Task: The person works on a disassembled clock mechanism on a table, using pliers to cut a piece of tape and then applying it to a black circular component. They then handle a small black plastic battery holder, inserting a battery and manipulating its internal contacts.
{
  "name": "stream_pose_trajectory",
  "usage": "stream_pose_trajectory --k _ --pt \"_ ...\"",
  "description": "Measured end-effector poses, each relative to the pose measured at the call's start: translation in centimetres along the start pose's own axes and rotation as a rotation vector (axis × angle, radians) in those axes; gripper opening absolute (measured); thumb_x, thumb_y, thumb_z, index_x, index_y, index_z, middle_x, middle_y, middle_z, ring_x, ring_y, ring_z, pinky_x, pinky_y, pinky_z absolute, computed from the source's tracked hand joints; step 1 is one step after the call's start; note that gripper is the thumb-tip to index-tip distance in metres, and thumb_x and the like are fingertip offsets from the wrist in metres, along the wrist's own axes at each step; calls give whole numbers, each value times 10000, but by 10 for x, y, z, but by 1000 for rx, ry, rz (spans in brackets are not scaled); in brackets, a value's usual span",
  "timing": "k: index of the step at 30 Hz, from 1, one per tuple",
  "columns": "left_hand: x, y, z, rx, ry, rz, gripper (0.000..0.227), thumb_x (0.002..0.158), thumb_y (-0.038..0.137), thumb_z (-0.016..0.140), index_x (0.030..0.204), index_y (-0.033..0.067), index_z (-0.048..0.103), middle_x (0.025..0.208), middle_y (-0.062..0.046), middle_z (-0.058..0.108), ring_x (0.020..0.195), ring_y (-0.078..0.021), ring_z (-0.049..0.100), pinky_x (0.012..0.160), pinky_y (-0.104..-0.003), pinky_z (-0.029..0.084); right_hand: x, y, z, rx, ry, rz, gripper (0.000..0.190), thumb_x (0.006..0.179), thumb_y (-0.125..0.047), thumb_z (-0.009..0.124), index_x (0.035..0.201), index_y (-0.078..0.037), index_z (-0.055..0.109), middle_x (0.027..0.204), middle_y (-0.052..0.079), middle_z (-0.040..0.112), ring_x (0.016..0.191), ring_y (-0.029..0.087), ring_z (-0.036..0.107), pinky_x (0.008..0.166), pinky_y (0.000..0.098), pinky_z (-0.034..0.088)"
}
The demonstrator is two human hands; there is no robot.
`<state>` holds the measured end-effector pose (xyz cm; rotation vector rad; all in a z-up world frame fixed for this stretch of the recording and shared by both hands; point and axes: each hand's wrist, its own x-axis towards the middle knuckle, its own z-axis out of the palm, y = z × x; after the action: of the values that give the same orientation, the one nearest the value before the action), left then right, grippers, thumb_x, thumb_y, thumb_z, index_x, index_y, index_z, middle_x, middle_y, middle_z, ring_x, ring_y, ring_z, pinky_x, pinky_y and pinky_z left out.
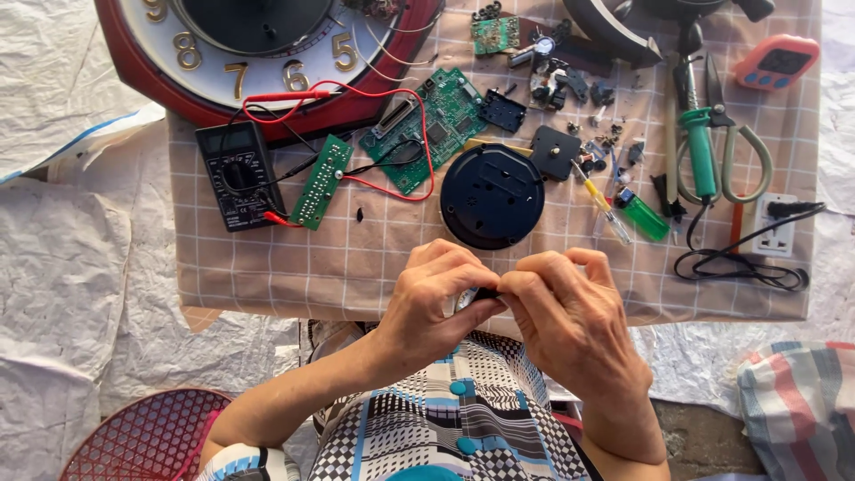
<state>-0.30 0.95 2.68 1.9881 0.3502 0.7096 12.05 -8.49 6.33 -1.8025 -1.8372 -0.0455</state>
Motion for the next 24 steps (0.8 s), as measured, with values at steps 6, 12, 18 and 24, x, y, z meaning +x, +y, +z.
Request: stream_pose_trajectory --k 6,12,18,24 --pt "2 4 -2 46 34 43 116 680 60 687 772 90 625 778 20 602 785 -132 516 817 -300 344 1 -2 -1 -64 13 -9 100 728 -34 643 792 -61 572 809 23 534 615 144 443 727 316 356" --pt "4 6 -4 97 61 98 86 697 57 662 772 88 634 755 21 572 782 -137 505 823 -312 332 1 -4 -3 -43 9 -12 118 709 -32 639 807 -62 581 815 19 538 637 139 456 737 314 351" --pt "5 2 0 155 98 121 94 674 40 640 761 71 621 766 -12 566 758 -158 490 789 -319 339 -2 8 -13 202 14 -84 135 701 -90 651 832 -71 627 807 24 590 663 109 522 691 255 387" --pt "9 -1 -10 -19 122 5 158 656 -36 662 771 67 623 793 -9 577 710 -115 488 637 -220 442 -28 143 -31 -415 217 333 115 833 103 637 927 40 620 881 156 610 578 168 528 500 262 416"
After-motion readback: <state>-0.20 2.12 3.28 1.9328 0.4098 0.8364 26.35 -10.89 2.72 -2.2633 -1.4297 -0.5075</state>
